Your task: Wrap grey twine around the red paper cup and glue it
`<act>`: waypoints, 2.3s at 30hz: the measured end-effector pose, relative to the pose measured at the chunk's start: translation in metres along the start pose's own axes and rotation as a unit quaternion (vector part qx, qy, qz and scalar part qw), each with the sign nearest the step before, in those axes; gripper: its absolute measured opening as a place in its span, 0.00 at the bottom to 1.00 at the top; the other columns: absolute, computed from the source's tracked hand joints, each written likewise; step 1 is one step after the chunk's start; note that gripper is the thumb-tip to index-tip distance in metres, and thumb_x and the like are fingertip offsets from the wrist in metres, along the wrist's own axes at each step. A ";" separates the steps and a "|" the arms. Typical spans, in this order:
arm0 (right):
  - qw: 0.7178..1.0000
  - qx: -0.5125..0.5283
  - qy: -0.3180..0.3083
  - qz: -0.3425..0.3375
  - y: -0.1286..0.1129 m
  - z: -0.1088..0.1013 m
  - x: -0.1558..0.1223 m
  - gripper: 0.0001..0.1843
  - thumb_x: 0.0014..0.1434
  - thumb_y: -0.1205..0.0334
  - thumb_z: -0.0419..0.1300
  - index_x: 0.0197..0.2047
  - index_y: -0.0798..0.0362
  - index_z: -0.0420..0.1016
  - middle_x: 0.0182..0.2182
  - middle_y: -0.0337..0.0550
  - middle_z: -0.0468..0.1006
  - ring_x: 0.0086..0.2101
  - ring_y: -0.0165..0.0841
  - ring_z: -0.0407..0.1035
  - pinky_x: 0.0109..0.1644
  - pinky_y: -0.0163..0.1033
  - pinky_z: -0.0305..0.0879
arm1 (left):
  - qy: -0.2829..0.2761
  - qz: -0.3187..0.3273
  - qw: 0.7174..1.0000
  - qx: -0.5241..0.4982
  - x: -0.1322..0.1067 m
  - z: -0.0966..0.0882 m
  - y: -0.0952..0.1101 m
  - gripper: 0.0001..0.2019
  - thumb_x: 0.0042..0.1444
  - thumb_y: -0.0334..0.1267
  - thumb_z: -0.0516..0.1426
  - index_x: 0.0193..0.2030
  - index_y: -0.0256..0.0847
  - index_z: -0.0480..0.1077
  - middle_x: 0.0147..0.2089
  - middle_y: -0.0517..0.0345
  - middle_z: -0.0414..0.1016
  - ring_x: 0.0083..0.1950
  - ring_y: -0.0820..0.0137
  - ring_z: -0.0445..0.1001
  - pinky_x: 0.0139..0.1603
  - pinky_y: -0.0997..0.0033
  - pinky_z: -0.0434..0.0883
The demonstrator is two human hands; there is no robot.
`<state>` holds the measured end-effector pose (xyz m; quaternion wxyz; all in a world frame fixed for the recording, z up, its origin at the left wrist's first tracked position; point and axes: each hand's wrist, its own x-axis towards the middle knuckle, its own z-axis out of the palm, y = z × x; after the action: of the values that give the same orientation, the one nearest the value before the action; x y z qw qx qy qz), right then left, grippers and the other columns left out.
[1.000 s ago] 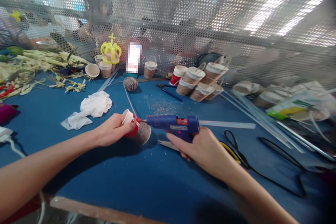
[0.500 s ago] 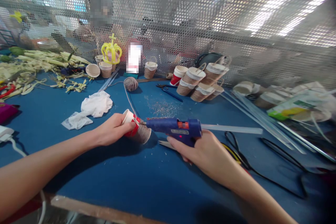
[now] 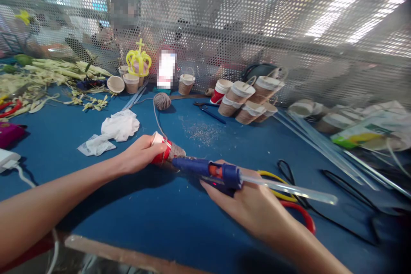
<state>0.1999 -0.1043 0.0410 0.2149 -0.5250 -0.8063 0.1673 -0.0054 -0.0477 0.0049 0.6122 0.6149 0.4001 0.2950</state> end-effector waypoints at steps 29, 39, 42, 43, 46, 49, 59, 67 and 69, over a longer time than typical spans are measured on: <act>0.971 0.153 -0.069 0.168 0.016 -0.002 0.027 0.21 0.51 0.53 0.54 0.13 0.53 0.59 0.09 0.35 0.63 0.13 0.25 0.59 0.22 0.34 0.61 | 0.057 0.021 0.987 0.149 -0.005 -0.002 -0.005 0.13 0.50 0.40 0.47 0.26 0.34 0.66 0.22 0.62 0.63 0.23 0.75 0.58 0.23 0.76 0.57; 0.955 0.193 0.064 0.217 0.051 -0.012 0.072 0.09 0.46 0.60 0.60 0.25 0.57 0.68 0.21 0.38 0.72 0.21 0.25 0.64 0.23 0.31 0.58 | 0.040 0.041 0.984 0.172 -0.007 -0.001 -0.006 0.12 0.52 0.40 0.45 0.25 0.35 0.63 0.22 0.63 0.58 0.23 0.75 0.54 0.24 0.75 0.54; 0.955 0.163 0.048 0.242 0.063 0.000 0.088 0.12 0.54 0.59 0.54 0.24 0.59 0.68 0.22 0.41 0.72 0.22 0.26 0.65 0.26 0.32 0.61 | 0.049 0.043 0.979 0.193 -0.008 0.000 -0.005 0.13 0.52 0.42 0.45 0.22 0.37 0.59 0.21 0.64 0.54 0.23 0.76 0.51 0.23 0.75 0.53; 0.955 0.151 0.042 0.253 0.067 0.004 0.093 0.13 0.56 0.59 0.53 0.28 0.60 0.69 0.25 0.43 0.72 0.23 0.27 0.66 0.28 0.34 0.63 | 0.051 0.046 0.978 0.199 -0.009 0.001 -0.004 0.13 0.53 0.42 0.45 0.22 0.37 0.58 0.21 0.64 0.54 0.23 0.76 0.51 0.23 0.75 0.53; 0.952 0.116 0.030 0.280 0.075 0.014 0.103 0.13 0.58 0.59 0.51 0.43 0.58 0.66 0.39 0.44 0.71 0.34 0.31 0.68 0.36 0.41 0.66 | 0.041 0.064 0.974 0.212 -0.010 0.002 -0.001 0.14 0.53 0.42 0.45 0.21 0.38 0.57 0.21 0.64 0.53 0.23 0.76 0.51 0.23 0.75 0.52; 0.954 0.093 0.048 0.282 0.075 0.015 0.106 0.15 0.56 0.61 0.54 0.45 0.61 0.66 0.43 0.53 0.69 0.42 0.39 0.66 0.42 0.46 0.63 | 0.034 0.068 0.973 0.219 -0.011 0.003 0.001 0.14 0.53 0.42 0.45 0.20 0.39 0.55 0.20 0.65 0.52 0.22 0.76 0.51 0.23 0.75 0.51; 0.944 0.296 -0.126 0.075 0.002 0.025 0.094 0.18 0.53 0.50 0.52 0.31 0.54 0.76 0.33 0.43 0.78 0.36 0.32 0.70 0.40 0.36 0.64 | 0.008 0.079 0.976 0.201 -0.014 0.008 0.001 0.11 0.53 0.38 0.45 0.21 0.38 0.56 0.21 0.65 0.52 0.23 0.76 0.50 0.24 0.75 0.52; 0.916 0.399 -0.020 0.047 -0.002 0.022 0.090 0.09 0.48 0.57 0.58 0.26 0.55 0.71 0.27 0.38 0.74 0.29 0.26 0.65 0.37 0.34 0.60 | 0.060 -0.008 0.998 -0.015 -0.007 0.005 -0.001 0.12 0.48 0.43 0.51 0.24 0.36 0.63 0.20 0.65 0.60 0.21 0.78 0.55 0.23 0.77 0.53; 0.912 0.409 0.011 0.036 -0.003 0.017 0.088 0.09 0.47 0.58 0.59 0.26 0.55 0.70 0.25 0.37 0.73 0.28 0.25 0.64 0.36 0.34 0.59 | 0.085 -0.049 0.990 -0.102 -0.004 0.004 0.000 0.10 0.45 0.41 0.53 0.26 0.35 0.65 0.22 0.63 0.64 0.22 0.77 0.59 0.23 0.77 0.55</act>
<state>0.1574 -0.0253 0.0435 0.4133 -0.4217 -0.6451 0.4850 -0.0037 -0.0527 0.0054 0.6488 0.5017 0.4484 0.3554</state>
